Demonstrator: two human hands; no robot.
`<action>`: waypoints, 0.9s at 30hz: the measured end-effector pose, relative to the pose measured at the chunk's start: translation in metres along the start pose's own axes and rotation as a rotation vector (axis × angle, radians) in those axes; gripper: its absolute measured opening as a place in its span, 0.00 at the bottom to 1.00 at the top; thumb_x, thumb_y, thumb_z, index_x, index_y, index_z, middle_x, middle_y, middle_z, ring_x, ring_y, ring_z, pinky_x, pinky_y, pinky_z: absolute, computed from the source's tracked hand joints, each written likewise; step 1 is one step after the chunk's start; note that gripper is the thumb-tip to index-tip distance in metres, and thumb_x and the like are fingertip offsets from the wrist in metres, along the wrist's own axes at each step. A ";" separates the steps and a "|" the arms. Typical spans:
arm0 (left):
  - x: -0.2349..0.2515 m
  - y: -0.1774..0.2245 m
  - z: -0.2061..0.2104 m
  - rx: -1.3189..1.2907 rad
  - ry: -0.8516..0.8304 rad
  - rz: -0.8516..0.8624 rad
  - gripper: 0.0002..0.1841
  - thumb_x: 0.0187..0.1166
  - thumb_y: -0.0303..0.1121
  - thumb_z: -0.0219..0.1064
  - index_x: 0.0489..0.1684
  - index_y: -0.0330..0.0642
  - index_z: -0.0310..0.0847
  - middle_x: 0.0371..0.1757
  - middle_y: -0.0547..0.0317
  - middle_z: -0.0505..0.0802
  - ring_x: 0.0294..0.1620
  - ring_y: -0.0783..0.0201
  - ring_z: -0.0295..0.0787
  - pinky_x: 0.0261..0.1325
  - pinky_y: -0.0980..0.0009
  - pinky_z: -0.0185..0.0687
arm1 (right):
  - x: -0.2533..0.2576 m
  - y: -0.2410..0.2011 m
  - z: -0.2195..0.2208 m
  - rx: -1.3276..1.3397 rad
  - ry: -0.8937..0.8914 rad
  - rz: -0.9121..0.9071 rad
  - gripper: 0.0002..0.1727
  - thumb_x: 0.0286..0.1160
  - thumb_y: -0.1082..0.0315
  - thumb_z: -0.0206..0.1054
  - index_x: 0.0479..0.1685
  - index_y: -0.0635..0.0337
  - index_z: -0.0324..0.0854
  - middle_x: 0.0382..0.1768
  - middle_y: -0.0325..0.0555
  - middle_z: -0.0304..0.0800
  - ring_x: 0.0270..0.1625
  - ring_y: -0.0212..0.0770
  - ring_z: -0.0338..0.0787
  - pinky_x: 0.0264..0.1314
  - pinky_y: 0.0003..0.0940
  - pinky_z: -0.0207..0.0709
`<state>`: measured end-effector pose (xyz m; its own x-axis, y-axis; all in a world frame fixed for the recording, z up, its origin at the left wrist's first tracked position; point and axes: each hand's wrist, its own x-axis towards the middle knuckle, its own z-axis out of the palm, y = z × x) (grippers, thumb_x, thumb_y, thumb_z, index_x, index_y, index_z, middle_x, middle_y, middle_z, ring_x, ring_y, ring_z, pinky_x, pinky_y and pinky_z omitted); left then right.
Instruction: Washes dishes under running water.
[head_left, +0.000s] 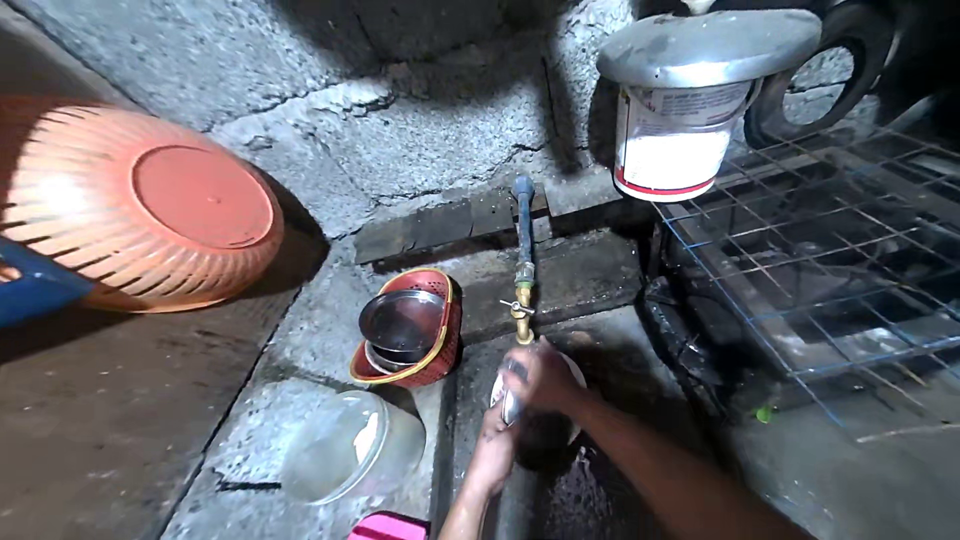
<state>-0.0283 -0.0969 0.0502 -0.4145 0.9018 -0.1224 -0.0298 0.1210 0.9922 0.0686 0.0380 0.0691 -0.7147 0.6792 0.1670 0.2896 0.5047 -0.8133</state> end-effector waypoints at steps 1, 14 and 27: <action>-0.005 -0.002 -0.001 0.011 0.010 0.000 0.14 0.75 0.21 0.68 0.58 0.29 0.83 0.48 0.49 0.95 0.50 0.61 0.94 0.58 0.62 0.91 | 0.008 0.006 -0.010 0.064 -0.034 0.154 0.26 0.83 0.45 0.61 0.60 0.58 0.87 0.52 0.53 0.94 0.61 0.50 0.91 0.73 0.57 0.78; -0.029 0.014 0.008 -0.116 0.098 -0.076 0.14 0.72 0.15 0.68 0.55 0.27 0.83 0.46 0.47 0.95 0.47 0.61 0.94 0.56 0.63 0.91 | 0.013 0.013 -0.024 -0.015 -0.168 0.250 0.26 0.80 0.46 0.59 0.52 0.62 0.87 0.48 0.58 0.92 0.56 0.55 0.92 0.61 0.60 0.82; -0.010 0.015 0.009 -0.161 0.172 -0.112 0.07 0.78 0.17 0.61 0.45 0.29 0.85 0.41 0.49 0.94 0.44 0.61 0.92 0.53 0.62 0.90 | 0.015 -0.008 0.000 -0.084 -0.273 -0.032 0.23 0.80 0.47 0.61 0.52 0.59 0.88 0.46 0.57 0.94 0.56 0.56 0.92 0.62 0.64 0.80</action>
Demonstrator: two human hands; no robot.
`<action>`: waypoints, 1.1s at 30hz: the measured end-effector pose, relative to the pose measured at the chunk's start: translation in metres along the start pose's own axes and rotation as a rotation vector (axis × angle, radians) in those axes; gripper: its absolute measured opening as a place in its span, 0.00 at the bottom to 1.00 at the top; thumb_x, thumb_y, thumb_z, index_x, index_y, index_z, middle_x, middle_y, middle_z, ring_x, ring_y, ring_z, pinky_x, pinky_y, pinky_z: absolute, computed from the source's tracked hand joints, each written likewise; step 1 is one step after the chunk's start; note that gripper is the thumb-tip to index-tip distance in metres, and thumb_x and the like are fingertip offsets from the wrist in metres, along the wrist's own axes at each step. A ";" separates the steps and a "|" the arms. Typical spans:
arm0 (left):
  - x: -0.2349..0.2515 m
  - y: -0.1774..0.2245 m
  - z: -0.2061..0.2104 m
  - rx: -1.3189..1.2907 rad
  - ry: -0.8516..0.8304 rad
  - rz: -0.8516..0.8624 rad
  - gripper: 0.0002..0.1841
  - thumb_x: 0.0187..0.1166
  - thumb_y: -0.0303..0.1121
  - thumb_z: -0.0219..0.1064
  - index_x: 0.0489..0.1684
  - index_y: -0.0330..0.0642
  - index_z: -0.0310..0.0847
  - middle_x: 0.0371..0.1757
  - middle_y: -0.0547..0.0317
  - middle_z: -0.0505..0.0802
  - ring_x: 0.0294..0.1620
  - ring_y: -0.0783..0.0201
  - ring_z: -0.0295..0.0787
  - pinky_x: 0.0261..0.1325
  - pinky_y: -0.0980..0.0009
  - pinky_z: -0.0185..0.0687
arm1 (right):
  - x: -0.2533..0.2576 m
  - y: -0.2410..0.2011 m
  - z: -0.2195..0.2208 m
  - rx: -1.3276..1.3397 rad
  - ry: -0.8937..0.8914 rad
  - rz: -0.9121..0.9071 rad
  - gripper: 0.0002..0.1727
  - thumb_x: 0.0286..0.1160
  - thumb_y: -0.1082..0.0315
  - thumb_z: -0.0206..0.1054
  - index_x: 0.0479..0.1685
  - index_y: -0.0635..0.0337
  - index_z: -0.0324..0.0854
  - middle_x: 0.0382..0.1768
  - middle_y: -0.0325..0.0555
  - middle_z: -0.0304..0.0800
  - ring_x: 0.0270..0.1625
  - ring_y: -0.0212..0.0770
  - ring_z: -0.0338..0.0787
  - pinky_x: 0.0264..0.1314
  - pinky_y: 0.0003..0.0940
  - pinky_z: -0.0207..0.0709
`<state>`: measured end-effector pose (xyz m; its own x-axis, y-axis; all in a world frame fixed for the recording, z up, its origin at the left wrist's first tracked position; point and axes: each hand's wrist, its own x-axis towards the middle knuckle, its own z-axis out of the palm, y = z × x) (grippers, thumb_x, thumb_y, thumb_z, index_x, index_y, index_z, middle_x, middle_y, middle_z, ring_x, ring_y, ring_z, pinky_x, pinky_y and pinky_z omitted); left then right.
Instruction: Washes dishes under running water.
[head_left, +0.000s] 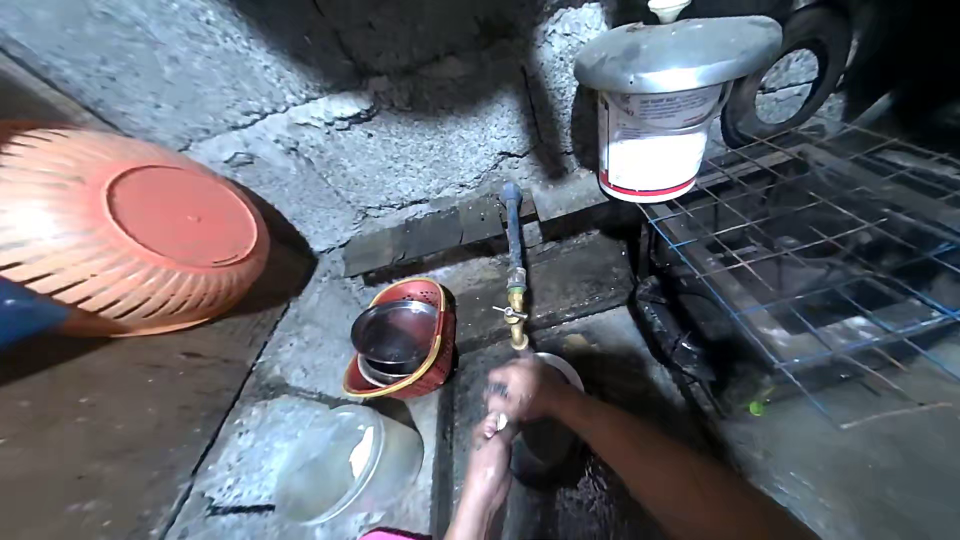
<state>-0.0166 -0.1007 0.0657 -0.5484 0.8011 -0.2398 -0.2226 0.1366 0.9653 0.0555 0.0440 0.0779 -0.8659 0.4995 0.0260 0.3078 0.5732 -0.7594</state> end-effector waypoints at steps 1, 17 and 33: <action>-0.003 0.001 -0.001 0.004 0.022 0.026 0.07 0.79 0.18 0.63 0.47 0.27 0.86 0.42 0.47 0.95 0.45 0.60 0.93 0.54 0.62 0.90 | 0.003 0.009 -0.001 0.061 0.064 0.072 0.25 0.82 0.48 0.61 0.56 0.61 0.89 0.50 0.59 0.93 0.58 0.56 0.92 0.66 0.61 0.81; 0.000 -0.001 0.008 -0.062 -0.034 -0.128 0.16 0.80 0.22 0.65 0.64 0.30 0.78 0.51 0.47 0.93 0.50 0.59 0.92 0.56 0.59 0.91 | 0.001 0.008 -0.006 -0.006 -0.013 0.064 0.24 0.83 0.46 0.58 0.57 0.56 0.88 0.50 0.53 0.94 0.59 0.53 0.92 0.67 0.61 0.81; 0.004 0.003 -0.002 -0.094 -0.094 -0.182 0.18 0.78 0.19 0.64 0.66 0.32 0.75 0.50 0.48 0.93 0.48 0.58 0.92 0.54 0.58 0.91 | -0.001 -0.009 -0.008 -0.087 -0.129 0.021 0.25 0.84 0.46 0.58 0.60 0.58 0.86 0.57 0.59 0.91 0.66 0.59 0.88 0.72 0.65 0.75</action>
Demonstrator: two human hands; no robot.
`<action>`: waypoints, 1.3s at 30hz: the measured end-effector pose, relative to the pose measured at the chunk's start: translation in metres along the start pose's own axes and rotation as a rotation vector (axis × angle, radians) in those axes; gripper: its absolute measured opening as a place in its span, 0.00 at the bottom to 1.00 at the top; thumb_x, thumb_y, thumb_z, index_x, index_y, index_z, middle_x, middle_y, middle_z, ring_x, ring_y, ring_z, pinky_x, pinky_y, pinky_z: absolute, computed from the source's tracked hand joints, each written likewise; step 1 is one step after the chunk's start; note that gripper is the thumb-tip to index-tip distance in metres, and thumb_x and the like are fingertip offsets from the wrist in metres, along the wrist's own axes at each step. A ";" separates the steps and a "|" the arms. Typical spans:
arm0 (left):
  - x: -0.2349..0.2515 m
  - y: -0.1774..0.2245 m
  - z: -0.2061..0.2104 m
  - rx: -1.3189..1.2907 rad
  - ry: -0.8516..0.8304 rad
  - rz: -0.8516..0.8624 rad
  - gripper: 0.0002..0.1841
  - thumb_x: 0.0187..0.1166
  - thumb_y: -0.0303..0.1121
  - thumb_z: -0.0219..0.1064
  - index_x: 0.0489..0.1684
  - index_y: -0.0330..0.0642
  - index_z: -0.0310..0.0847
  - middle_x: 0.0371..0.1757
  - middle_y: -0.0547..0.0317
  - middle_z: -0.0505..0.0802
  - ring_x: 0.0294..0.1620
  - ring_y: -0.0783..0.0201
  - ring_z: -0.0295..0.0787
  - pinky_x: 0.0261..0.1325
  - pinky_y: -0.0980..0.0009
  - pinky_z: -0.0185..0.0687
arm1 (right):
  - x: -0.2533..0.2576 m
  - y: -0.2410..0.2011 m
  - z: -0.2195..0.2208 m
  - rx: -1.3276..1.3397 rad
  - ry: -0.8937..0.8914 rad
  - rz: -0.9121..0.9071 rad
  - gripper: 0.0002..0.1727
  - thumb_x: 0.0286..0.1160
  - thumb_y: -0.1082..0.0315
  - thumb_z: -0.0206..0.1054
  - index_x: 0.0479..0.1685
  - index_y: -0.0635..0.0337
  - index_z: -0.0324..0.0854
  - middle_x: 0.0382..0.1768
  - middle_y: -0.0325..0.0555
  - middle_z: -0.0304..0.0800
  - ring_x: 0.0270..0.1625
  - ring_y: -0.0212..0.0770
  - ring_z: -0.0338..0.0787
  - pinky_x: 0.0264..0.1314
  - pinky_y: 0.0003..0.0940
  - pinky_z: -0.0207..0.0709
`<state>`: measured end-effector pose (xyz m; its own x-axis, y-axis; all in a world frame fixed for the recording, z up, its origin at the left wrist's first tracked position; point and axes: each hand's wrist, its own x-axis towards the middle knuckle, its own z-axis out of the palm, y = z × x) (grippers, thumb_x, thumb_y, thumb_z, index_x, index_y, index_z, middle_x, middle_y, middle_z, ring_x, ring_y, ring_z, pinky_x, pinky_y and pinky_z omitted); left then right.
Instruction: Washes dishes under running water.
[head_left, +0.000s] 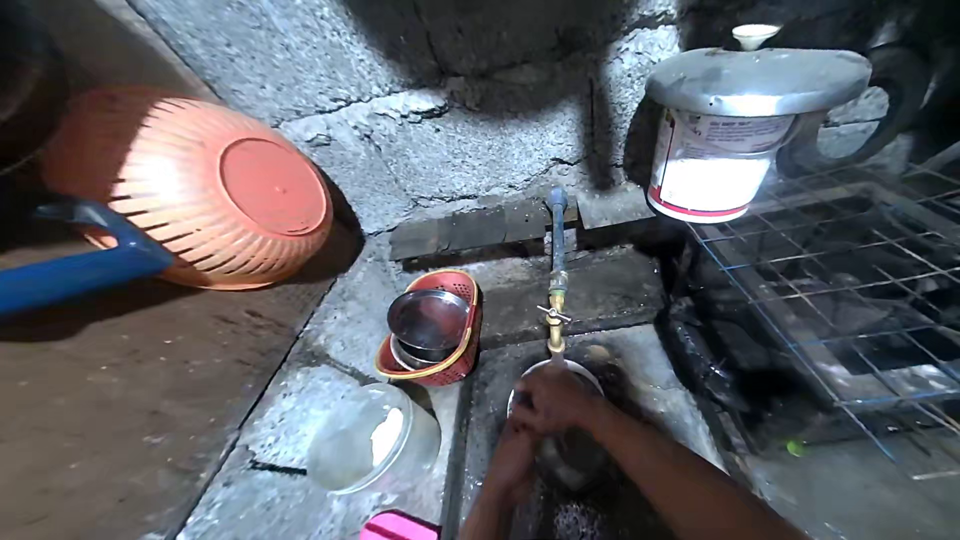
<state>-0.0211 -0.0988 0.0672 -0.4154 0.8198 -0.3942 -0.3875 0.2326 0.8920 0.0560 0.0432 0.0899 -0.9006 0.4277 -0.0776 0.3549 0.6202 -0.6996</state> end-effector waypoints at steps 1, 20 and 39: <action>-0.002 0.000 0.002 -0.003 0.032 0.012 0.19 0.79 0.20 0.64 0.69 0.31 0.75 0.52 0.47 0.93 0.50 0.58 0.93 0.54 0.58 0.91 | 0.001 0.006 0.001 0.080 0.064 0.051 0.26 0.84 0.46 0.58 0.62 0.58 0.87 0.57 0.57 0.92 0.65 0.56 0.89 0.72 0.61 0.77; -0.007 0.003 0.008 -0.159 0.127 0.067 0.15 0.87 0.24 0.58 0.69 0.28 0.74 0.50 0.40 0.93 0.48 0.53 0.95 0.52 0.54 0.93 | 0.010 0.029 0.000 0.259 0.235 0.275 0.31 0.85 0.43 0.57 0.66 0.62 0.83 0.55 0.60 0.92 0.62 0.56 0.90 0.69 0.59 0.79; 0.012 -0.032 -0.001 0.970 -0.107 0.623 0.29 0.85 0.30 0.56 0.88 0.35 0.65 0.85 0.43 0.76 0.86 0.51 0.71 0.88 0.48 0.65 | -0.020 0.031 0.019 1.092 0.232 0.584 0.37 0.78 0.39 0.69 0.79 0.53 0.72 0.60 0.56 0.88 0.57 0.51 0.91 0.57 0.55 0.87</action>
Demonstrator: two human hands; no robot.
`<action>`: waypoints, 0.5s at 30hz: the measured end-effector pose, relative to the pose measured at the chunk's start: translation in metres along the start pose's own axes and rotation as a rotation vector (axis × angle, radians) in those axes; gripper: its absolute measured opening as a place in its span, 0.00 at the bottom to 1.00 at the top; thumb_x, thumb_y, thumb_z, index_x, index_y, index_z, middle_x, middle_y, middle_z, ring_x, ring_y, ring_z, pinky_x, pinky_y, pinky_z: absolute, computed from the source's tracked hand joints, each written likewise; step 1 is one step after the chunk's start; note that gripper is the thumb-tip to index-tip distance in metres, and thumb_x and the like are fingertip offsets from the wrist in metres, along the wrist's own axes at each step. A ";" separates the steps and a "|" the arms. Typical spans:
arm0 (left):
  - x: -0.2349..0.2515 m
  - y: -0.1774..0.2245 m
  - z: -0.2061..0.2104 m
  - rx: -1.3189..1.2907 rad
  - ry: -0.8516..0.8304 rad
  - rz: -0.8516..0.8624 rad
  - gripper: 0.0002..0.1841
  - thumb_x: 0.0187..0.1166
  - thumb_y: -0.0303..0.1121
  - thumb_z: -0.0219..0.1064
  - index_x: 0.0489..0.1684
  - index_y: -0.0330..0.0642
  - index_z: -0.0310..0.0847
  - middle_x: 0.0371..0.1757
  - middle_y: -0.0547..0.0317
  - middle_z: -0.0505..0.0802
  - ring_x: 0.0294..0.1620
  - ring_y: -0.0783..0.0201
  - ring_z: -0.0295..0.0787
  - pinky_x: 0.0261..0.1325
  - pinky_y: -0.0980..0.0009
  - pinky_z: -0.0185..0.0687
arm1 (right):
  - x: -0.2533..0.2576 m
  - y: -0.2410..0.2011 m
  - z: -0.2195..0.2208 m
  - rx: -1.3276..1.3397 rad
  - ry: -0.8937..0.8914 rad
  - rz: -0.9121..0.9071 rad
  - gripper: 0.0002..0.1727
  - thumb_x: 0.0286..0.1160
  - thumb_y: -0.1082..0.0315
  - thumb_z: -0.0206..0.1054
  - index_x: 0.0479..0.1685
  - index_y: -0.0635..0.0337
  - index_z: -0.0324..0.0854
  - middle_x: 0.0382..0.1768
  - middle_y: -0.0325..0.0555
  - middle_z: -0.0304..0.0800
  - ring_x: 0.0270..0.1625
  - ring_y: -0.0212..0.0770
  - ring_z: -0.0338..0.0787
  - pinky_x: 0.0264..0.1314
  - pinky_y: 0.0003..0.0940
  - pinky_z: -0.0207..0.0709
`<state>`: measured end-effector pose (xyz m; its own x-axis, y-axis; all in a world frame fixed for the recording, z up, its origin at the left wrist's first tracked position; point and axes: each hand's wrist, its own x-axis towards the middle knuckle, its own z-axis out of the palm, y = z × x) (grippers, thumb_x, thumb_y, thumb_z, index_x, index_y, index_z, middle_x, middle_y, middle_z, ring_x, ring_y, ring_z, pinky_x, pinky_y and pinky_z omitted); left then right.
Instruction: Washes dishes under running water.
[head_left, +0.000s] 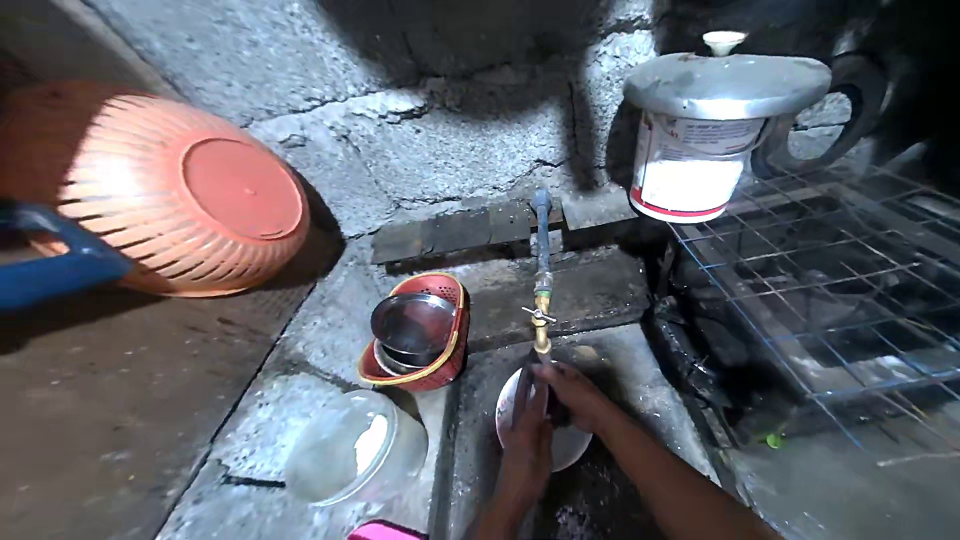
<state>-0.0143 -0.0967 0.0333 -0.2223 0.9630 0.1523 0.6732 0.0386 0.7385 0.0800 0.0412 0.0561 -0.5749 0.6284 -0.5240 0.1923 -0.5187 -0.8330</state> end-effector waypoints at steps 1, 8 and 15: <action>-0.002 -0.008 0.006 0.017 -0.035 0.059 0.29 0.88 0.35 0.53 0.88 0.35 0.65 0.87 0.43 0.73 0.89 0.51 0.66 0.91 0.48 0.60 | -0.004 0.001 -0.004 0.053 0.053 0.005 0.30 0.79 0.51 0.71 0.75 0.57 0.74 0.54 0.56 0.89 0.52 0.50 0.91 0.52 0.53 0.87; 0.002 -0.047 0.010 0.175 -0.016 -0.280 0.48 0.80 0.65 0.56 0.90 0.31 0.60 0.92 0.34 0.60 0.94 0.34 0.46 0.94 0.38 0.38 | -0.031 0.026 -0.048 0.251 0.152 0.010 0.28 0.72 0.76 0.67 0.75 0.61 0.70 0.49 0.58 0.89 0.45 0.51 0.92 0.43 0.51 0.89; 0.019 -0.016 0.006 -0.765 0.411 -0.756 0.27 0.84 0.24 0.61 0.84 0.35 0.65 0.71 0.35 0.83 0.63 0.47 0.86 0.62 0.49 0.85 | -0.004 0.011 -0.075 -0.551 0.272 -0.180 0.24 0.75 0.62 0.72 0.70 0.60 0.82 0.61 0.54 0.90 0.63 0.49 0.90 0.69 0.49 0.82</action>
<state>-0.0247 -0.0771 0.0207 -0.6946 0.5979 -0.4001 -0.3027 0.2616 0.9165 0.1438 0.0762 0.0358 -0.4279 0.8400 -0.3335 0.5336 -0.0630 -0.8434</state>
